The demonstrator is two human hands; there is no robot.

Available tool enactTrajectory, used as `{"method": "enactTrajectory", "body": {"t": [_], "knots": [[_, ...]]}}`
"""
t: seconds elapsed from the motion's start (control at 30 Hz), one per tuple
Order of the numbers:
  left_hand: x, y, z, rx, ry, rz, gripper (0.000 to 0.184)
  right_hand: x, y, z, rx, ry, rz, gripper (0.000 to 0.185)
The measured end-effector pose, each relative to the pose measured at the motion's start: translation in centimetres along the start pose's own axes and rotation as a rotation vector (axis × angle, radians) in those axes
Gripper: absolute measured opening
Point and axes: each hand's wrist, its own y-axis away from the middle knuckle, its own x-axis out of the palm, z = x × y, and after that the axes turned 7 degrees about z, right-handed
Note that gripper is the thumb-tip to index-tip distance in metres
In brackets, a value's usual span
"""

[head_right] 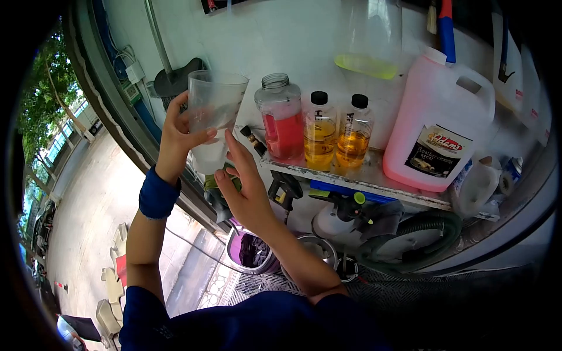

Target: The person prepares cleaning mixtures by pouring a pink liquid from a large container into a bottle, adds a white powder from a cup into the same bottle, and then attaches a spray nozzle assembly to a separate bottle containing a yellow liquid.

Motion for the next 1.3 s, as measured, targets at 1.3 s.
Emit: {"method": "enactTrajectory", "body": {"t": [1.3], "knots": [[0.7, -7.6, -5.4, -0.274, -0.570, 0.245, 0.091, -0.6, -4.5, 0.8, 0.021, -0.305, -0.005, 0.081]]}}
